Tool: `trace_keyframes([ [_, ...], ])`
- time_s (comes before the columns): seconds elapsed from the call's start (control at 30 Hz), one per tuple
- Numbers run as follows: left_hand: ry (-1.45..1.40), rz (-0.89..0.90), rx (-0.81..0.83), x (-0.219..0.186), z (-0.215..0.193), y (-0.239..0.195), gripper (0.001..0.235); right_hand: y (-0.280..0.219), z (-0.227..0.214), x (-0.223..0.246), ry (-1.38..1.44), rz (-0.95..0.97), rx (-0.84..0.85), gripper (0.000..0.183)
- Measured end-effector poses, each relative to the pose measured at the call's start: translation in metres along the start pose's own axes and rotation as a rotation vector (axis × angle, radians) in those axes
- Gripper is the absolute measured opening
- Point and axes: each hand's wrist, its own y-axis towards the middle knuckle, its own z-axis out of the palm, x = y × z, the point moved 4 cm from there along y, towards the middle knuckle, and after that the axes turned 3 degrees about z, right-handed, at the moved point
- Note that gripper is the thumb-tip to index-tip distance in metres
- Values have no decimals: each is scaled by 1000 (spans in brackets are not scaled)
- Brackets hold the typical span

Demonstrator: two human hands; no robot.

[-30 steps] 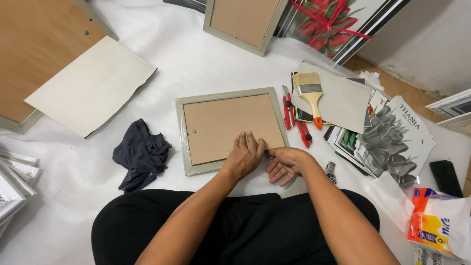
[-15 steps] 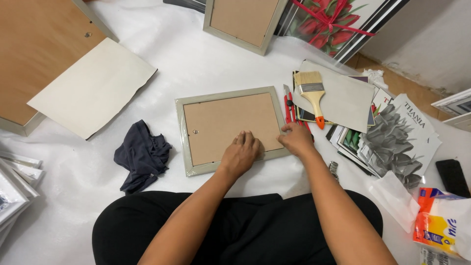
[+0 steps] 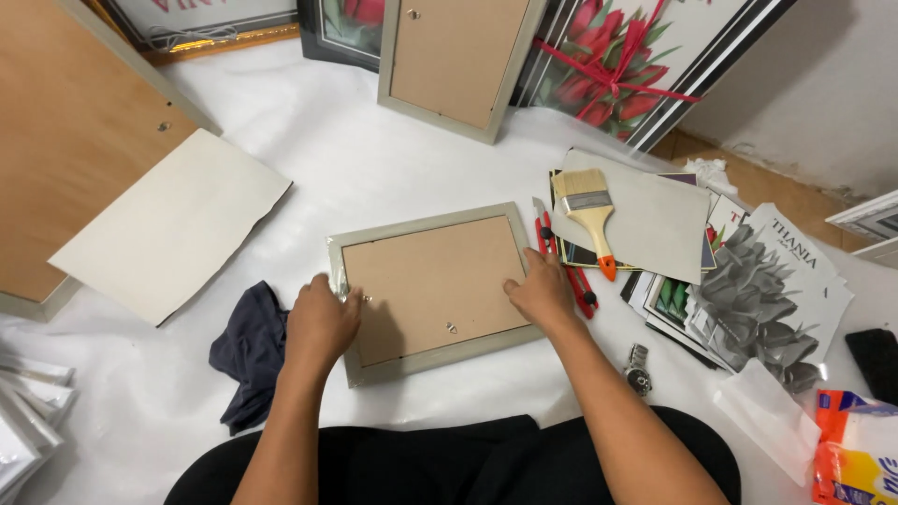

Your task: Assembling a picture frame by cleaning the glass and securing the backing

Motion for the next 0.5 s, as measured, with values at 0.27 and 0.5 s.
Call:
trace_keyframes([
  [0.27, 17, -49, -16, 41, 45, 66, 33, 46, 30, -37, 28, -22, -59, 46],
  [0.5, -109, -108, 35, 7, 14, 38, 49, 30, 29, -21, 81, -15, -59, 45],
])
